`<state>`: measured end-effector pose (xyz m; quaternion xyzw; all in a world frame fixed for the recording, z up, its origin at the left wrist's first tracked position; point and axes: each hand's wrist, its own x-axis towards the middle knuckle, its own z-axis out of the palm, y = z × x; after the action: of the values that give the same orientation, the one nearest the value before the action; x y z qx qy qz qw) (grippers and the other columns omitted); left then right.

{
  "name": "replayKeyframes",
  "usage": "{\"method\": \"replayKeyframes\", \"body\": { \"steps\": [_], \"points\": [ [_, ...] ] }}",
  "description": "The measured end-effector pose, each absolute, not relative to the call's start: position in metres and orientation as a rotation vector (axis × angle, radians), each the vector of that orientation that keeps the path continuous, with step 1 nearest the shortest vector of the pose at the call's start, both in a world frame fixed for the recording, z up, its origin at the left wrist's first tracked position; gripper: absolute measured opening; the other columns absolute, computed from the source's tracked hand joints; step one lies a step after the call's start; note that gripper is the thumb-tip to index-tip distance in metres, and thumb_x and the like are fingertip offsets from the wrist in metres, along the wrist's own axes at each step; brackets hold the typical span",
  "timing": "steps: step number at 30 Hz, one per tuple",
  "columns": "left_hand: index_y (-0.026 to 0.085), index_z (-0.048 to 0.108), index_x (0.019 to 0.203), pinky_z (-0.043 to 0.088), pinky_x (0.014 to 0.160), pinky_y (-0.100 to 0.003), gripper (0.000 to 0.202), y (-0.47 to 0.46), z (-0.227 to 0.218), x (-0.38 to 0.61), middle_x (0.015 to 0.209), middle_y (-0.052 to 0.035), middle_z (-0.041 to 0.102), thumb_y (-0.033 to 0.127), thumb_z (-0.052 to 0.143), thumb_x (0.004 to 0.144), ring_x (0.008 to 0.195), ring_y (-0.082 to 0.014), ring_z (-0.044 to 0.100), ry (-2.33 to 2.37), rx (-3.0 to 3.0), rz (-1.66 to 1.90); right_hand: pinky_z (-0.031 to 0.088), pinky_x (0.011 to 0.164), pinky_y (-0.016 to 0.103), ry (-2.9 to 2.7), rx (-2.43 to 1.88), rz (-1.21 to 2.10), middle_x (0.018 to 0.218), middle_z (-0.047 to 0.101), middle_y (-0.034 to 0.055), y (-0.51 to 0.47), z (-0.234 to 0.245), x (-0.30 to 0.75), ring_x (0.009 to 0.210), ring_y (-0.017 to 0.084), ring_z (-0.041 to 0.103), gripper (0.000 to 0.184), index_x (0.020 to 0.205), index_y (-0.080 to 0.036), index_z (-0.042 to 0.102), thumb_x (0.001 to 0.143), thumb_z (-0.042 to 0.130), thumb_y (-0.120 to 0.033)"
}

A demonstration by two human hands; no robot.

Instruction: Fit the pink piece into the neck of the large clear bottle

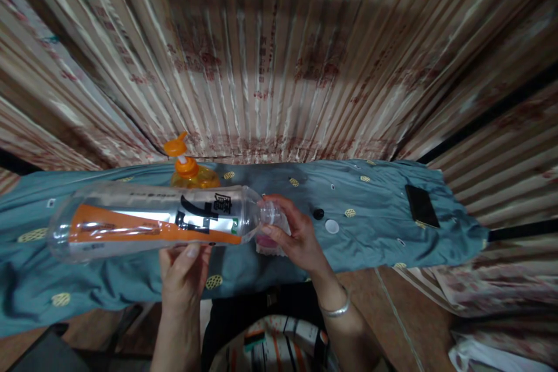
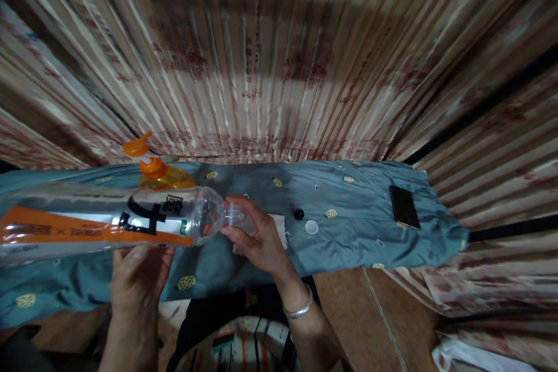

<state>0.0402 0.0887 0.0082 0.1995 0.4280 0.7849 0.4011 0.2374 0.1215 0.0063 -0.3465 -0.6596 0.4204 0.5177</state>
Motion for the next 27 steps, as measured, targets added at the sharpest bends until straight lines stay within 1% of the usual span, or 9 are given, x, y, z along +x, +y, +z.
{"method": "replayKeyframes", "body": {
  "steps": [4,8,10,12,14,16,21,24,27],
  "points": [
    [0.021,0.066,0.061,0.055,0.052,-0.023,0.043,0.088,0.007,0.04,0.056,0.0042,0.069,0.039,0.097,0.037,0.05,-0.0124,0.064,1.054,0.522,1.993,0.053,0.098,0.036,-1.578,-0.832,1.012,0.124,0.072,0.0053,0.121,0.006,0.237,0.11,0.022,0.069,0.043,0.131,-0.029,0.062,0.092,0.073,-0.044],
    [0.022,0.072,0.066,0.061,0.065,-0.03,0.043,0.087,0.012,0.039,0.059,0.0035,0.071,0.039,0.098,0.037,0.056,-0.0148,0.067,1.024,0.558,1.971,0.054,0.095,0.032,-1.568,-0.8,0.998,0.122,0.073,0.0026,0.121,0.007,0.237,0.108,0.02,0.07,0.04,0.13,-0.032,0.061,0.093,0.073,-0.042],
    [0.024,0.074,0.067,0.063,0.068,-0.033,0.041,0.086,0.014,0.039,0.062,0.0044,0.073,0.039,0.098,0.038,0.059,-0.016,0.069,1.011,0.566,1.958,0.054,0.093,0.031,-1.569,-0.806,1.007,0.122,0.073,0.0028,0.121,0.007,0.237,0.107,0.02,0.071,0.04,0.13,-0.031,0.062,0.093,0.073,-0.043],
    [0.026,0.074,0.066,0.063,0.066,-0.034,0.038,0.086,0.015,0.039,0.064,0.0049,0.074,0.04,0.098,0.039,0.06,-0.0171,0.07,1.001,0.576,1.953,0.055,0.091,0.032,-1.572,-0.819,1.021,0.121,0.074,0.0038,0.12,0.007,0.237,0.104,0.02,0.071,0.042,0.129,-0.03,0.062,0.092,0.073,-0.046],
    [0.027,0.074,0.064,0.061,0.058,-0.03,0.036,0.085,0.014,0.039,0.062,0.0043,0.074,0.039,0.098,0.039,0.057,-0.017,0.07,1.003,0.595,1.95,0.055,0.092,0.033,-1.573,-0.828,1.028,0.121,0.074,0.0044,0.12,0.007,0.238,0.104,0.021,0.072,0.043,0.129,-0.029,0.062,0.092,0.073,-0.046],
    [0.026,0.075,0.066,0.06,0.054,-0.028,0.036,0.085,0.011,0.037,0.061,0.0031,0.073,0.038,0.097,0.04,0.054,-0.0164,0.068,1.019,0.613,1.943,0.055,0.093,0.033,-1.568,-0.829,1.027,0.121,0.074,0.004,0.12,0.006,0.238,0.106,0.021,0.071,0.043,0.129,-0.03,0.062,0.092,0.073,-0.046],
    [0.023,0.075,0.067,0.062,0.06,-0.036,0.035,0.087,0.0,0.027,0.062,-0.0004,0.073,0.033,0.097,0.041,0.056,-0.0188,0.068,1.033,0.672,1.882,0.054,0.096,0.034,-1.556,-0.827,1.022,0.123,0.073,0.0043,0.12,0.004,0.237,0.11,0.022,0.071,0.043,0.13,-0.029,0.061,0.092,0.073,-0.044],
    [0.024,0.077,0.072,0.061,0.056,-0.036,0.035,0.087,-0.001,0.023,0.064,-0.0015,0.073,0.03,0.097,0.043,0.055,-0.019,0.067,1.033,0.703,1.833,0.054,0.096,0.034,-1.552,-0.813,1.01,0.123,0.073,0.0037,0.12,0.004,0.237,0.111,0.021,0.071,0.043,0.131,-0.03,0.061,0.092,0.073,-0.043],
    [0.024,0.077,0.07,0.061,0.054,-0.035,0.031,0.084,0.003,0.027,0.063,-0.0011,0.073,0.034,0.097,0.048,0.054,-0.0191,0.068,1.038,0.705,1.817,0.054,0.095,0.032,-1.561,-0.803,0.997,0.123,0.074,0.0031,0.121,0.004,0.237,0.109,0.021,0.071,0.042,0.131,-0.031,0.061,0.092,0.073,-0.041]
  ]
}}
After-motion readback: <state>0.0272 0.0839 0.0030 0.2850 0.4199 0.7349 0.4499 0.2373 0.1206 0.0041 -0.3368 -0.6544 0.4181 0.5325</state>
